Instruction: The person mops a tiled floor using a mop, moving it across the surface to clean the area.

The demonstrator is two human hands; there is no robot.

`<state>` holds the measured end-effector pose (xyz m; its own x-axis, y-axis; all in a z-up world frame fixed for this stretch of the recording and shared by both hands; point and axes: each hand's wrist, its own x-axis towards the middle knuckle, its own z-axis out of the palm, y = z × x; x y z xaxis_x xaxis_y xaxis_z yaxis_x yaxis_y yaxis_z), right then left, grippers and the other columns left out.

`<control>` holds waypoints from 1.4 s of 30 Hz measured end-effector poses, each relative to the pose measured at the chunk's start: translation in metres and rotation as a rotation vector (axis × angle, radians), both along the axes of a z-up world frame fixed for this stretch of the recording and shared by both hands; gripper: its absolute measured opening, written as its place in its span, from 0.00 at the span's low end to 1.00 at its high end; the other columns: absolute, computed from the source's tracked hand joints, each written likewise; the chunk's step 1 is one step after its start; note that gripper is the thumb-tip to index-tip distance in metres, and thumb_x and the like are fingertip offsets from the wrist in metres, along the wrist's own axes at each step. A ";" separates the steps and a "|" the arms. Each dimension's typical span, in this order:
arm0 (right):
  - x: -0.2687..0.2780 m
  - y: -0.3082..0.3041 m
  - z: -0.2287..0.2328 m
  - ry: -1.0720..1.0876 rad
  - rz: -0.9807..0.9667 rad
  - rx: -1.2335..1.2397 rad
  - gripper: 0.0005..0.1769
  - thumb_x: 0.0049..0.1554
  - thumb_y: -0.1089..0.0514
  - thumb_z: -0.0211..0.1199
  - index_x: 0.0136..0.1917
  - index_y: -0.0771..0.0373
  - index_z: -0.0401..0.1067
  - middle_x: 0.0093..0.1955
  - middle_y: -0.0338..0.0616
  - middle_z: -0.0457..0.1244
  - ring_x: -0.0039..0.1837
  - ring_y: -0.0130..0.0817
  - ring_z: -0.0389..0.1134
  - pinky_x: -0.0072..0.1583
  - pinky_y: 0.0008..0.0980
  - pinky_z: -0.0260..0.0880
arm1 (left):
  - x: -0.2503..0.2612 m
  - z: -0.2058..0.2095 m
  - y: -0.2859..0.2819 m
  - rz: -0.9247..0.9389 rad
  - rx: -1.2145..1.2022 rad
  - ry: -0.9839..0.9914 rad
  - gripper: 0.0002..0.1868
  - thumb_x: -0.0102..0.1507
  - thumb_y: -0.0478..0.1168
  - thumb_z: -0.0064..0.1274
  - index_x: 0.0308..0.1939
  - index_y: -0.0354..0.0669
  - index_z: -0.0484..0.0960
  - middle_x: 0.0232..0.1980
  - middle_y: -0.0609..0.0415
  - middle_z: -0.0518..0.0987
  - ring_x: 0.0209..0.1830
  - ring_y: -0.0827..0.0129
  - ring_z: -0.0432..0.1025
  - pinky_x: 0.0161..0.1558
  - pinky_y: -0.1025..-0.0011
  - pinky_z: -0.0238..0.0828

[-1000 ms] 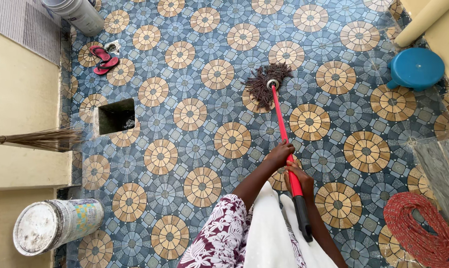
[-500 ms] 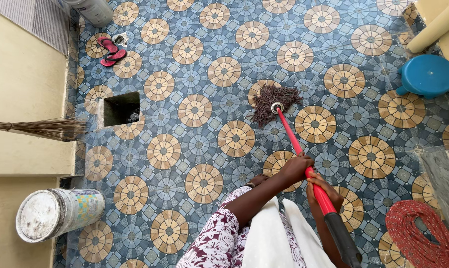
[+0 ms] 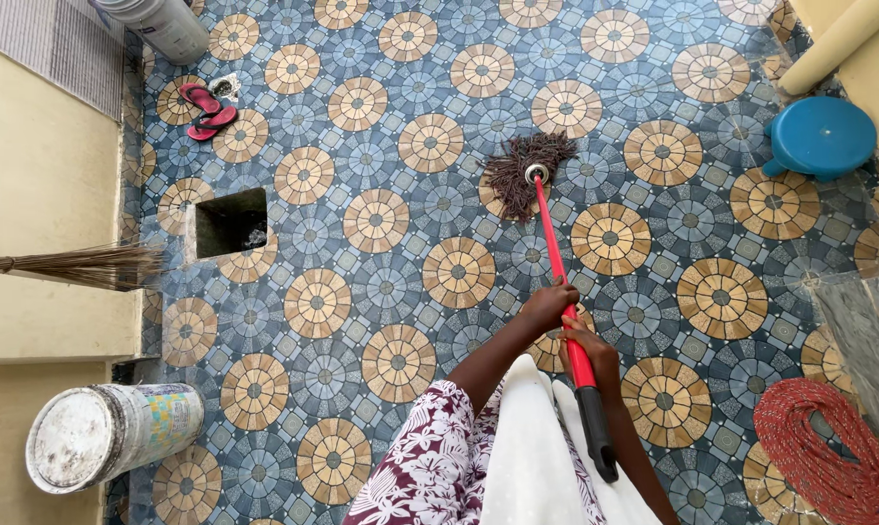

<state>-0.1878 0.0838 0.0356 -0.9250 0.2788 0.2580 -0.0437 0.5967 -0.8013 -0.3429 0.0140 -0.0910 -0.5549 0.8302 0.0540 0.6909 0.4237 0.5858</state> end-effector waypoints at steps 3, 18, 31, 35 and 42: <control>0.016 0.018 0.034 -0.068 -0.001 0.001 0.12 0.51 0.64 0.68 0.50 0.60 0.78 0.62 0.52 0.70 0.63 0.46 0.73 0.61 0.37 0.74 | 0.020 0.014 0.009 0.002 0.027 -0.045 0.11 0.55 0.42 0.63 0.38 0.43 0.80 0.45 0.51 0.82 0.51 0.49 0.79 0.48 0.55 0.79; -0.013 0.034 -0.026 0.014 -0.002 -0.017 0.12 0.52 0.66 0.66 0.51 0.63 0.78 0.66 0.53 0.68 0.70 0.48 0.68 0.66 0.40 0.70 | -0.006 -0.007 0.033 0.127 0.064 -0.131 0.09 0.62 0.38 0.58 0.42 0.40 0.77 0.55 0.50 0.79 0.60 0.47 0.74 0.52 0.55 0.77; 0.044 0.024 0.035 -0.109 -0.097 -0.049 0.10 0.51 0.67 0.68 0.48 0.62 0.78 0.61 0.51 0.70 0.69 0.45 0.69 0.66 0.37 0.71 | 0.045 0.002 0.027 -0.051 0.023 -0.017 0.11 0.56 0.42 0.64 0.37 0.43 0.81 0.47 0.50 0.81 0.56 0.47 0.75 0.61 0.55 0.76; 0.045 -0.001 0.034 -0.031 -0.231 -0.091 0.09 0.53 0.67 0.67 0.49 0.63 0.78 0.62 0.52 0.70 0.70 0.45 0.70 0.68 0.38 0.70 | 0.048 0.007 0.020 -0.037 -0.017 -0.080 0.10 0.58 0.42 0.61 0.40 0.43 0.81 0.49 0.50 0.81 0.61 0.46 0.73 0.51 0.55 0.78; 0.012 0.000 -0.012 -0.040 -0.235 -0.112 0.09 0.55 0.66 0.67 0.51 0.63 0.79 0.63 0.53 0.70 0.70 0.45 0.69 0.67 0.38 0.70 | 0.014 -0.009 0.022 0.043 0.014 -0.053 0.14 0.64 0.49 0.56 0.40 0.42 0.81 0.54 0.52 0.79 0.70 0.43 0.65 0.49 0.52 0.77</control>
<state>-0.1755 0.0840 0.0239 -0.8403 0.5121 0.1779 0.1190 0.4943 -0.8611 -0.3288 0.0364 -0.0999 -0.5927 0.8047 0.0347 0.6399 0.4442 0.6271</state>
